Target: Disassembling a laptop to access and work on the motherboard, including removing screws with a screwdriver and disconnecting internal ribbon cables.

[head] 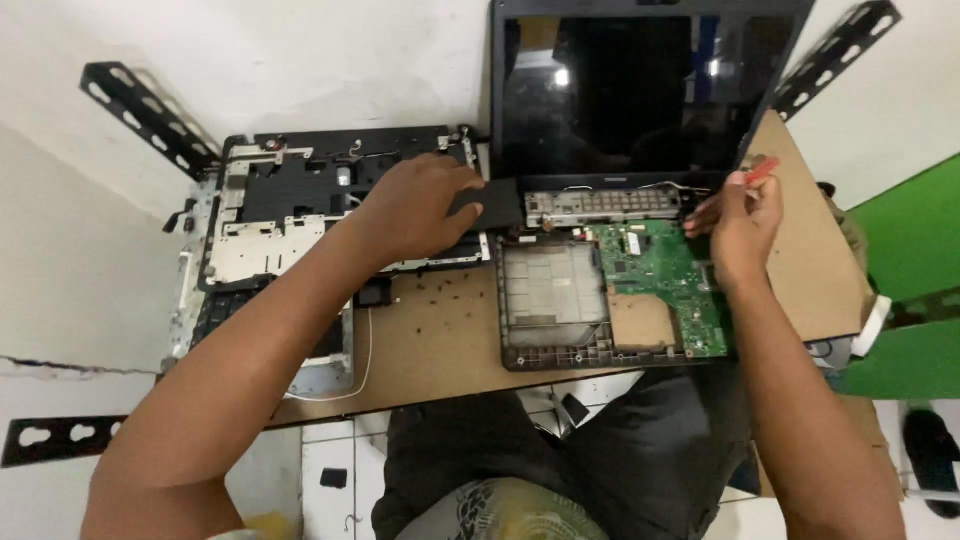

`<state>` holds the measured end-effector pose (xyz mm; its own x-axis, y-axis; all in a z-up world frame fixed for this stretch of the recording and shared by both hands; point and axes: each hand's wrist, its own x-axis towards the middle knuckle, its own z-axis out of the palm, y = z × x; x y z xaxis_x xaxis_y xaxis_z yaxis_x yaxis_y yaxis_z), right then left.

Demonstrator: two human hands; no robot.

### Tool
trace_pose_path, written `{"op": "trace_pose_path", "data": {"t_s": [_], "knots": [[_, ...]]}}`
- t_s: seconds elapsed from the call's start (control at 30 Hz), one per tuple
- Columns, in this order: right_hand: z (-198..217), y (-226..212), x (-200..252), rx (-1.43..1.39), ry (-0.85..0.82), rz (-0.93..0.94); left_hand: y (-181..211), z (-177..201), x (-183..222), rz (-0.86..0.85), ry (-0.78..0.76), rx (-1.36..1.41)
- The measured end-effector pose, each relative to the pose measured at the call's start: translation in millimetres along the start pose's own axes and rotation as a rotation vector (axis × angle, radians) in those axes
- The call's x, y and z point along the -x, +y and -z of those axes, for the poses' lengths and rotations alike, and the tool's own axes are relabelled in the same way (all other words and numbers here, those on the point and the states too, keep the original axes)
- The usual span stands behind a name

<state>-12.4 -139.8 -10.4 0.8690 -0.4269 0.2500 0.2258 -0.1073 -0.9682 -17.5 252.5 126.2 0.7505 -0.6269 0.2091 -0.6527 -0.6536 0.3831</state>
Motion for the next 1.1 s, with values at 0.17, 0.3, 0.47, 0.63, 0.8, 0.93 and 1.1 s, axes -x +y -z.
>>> {"op": "trace_pose_path", "data": {"t_s": [0.17, 0.3, 0.47, 0.63, 0.8, 0.93, 1.1], "knots": [[-14, -43, 22, 0.094, 0.005, 0.066, -24, -11, 11, 0.088, -0.165, -0.06], [-16, -44, 24, 0.081, 0.001, 0.104, -11, -6, 12, 0.163, -0.177, -0.013], [-13, -44, 24, 0.081, 0.03, 0.063, 20, -11, 18, 0.172, -0.392, 0.016], [-11, -39, 20, 0.046, 0.023, 0.036, 25, -33, 35, 0.229, -0.513, -0.086], [-6, -33, 17, 0.067, -0.033, 0.045, 6, -65, 59, 0.256, -0.454, -0.378], [-5, -32, 18, 0.079, -0.048, 0.052, 11, -66, 70, 0.298, -0.395, -0.388], [-4, -30, 19, 0.132, -0.078, 0.087, 2, -80, 81, 0.163, -0.199, -0.398]]}}
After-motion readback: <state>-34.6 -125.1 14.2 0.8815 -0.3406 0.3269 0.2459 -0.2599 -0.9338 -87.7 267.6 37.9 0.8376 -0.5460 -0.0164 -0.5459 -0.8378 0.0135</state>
